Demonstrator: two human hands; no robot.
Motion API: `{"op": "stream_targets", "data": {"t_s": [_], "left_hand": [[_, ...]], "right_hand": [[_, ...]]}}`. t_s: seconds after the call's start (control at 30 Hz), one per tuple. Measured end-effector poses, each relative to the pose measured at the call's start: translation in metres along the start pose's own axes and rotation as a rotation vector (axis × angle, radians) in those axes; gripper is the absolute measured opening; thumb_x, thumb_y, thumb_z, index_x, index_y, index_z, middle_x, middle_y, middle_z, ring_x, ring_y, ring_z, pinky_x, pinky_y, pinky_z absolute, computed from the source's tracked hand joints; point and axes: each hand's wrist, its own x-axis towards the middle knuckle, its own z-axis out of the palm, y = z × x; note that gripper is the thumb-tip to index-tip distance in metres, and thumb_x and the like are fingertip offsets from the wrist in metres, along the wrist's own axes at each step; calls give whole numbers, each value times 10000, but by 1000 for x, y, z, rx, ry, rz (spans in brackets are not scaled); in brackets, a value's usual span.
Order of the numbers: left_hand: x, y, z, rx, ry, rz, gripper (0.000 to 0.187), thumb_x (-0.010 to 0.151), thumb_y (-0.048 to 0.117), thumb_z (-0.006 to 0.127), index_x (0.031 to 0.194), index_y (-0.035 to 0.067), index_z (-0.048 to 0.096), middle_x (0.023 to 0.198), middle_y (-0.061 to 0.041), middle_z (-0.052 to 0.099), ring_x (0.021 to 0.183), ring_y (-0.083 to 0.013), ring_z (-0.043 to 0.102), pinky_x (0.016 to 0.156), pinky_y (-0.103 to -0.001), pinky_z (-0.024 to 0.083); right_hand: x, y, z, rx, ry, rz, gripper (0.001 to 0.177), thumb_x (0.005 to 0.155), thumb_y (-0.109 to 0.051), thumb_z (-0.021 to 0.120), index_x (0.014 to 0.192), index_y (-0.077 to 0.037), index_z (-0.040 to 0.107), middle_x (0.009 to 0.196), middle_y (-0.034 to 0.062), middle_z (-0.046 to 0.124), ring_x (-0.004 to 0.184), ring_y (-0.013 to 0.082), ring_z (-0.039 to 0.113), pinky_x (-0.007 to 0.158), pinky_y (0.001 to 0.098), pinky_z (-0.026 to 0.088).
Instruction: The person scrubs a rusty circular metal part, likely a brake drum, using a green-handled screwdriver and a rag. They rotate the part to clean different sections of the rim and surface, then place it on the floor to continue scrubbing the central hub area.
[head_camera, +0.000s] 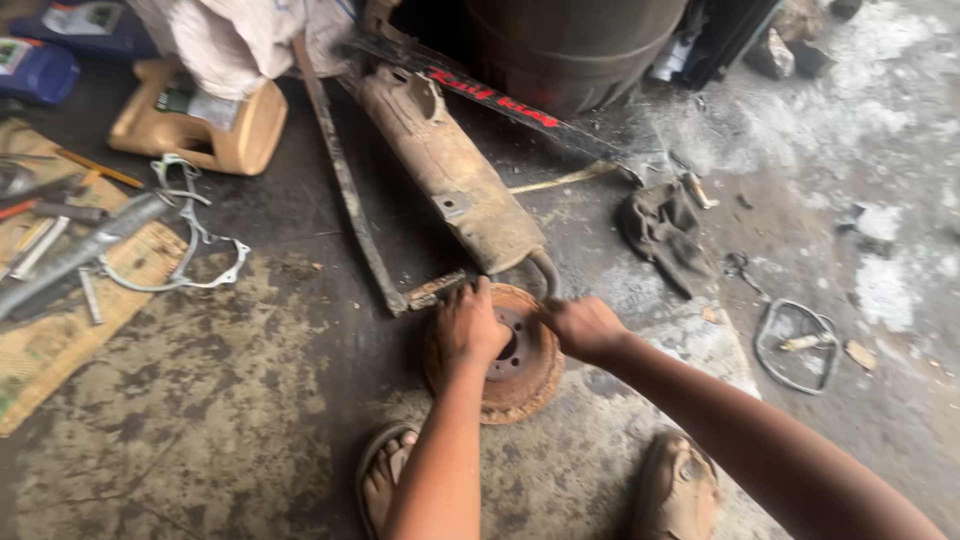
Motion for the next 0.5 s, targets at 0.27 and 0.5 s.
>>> {"op": "stream_targets", "data": {"t_s": [0.27, 0.5], "left_hand": [[2, -5, -1, -3, -10, -1, 826, 657, 230, 813, 1400, 80, 486, 1347, -181, 584, 1302, -351, 511, 1141, -529, 350], [5, -10, 4, -57, 25, 36, 733, 647, 139, 736, 1350, 75, 539, 1360, -178, 584, 1294, -352, 517, 1136, -534, 352]], "right_hand": [[21, 11, -4, -49, -34, -106, 160, 912, -150, 608, 1043, -122, 697, 978, 72, 734, 760, 276, 717, 585, 406, 557], [21, 16, -1, 0, -35, -56, 358, 864, -105, 592, 1207, -142, 688, 1046, 71, 734, 716, 266, 720, 557, 395, 577]]}}
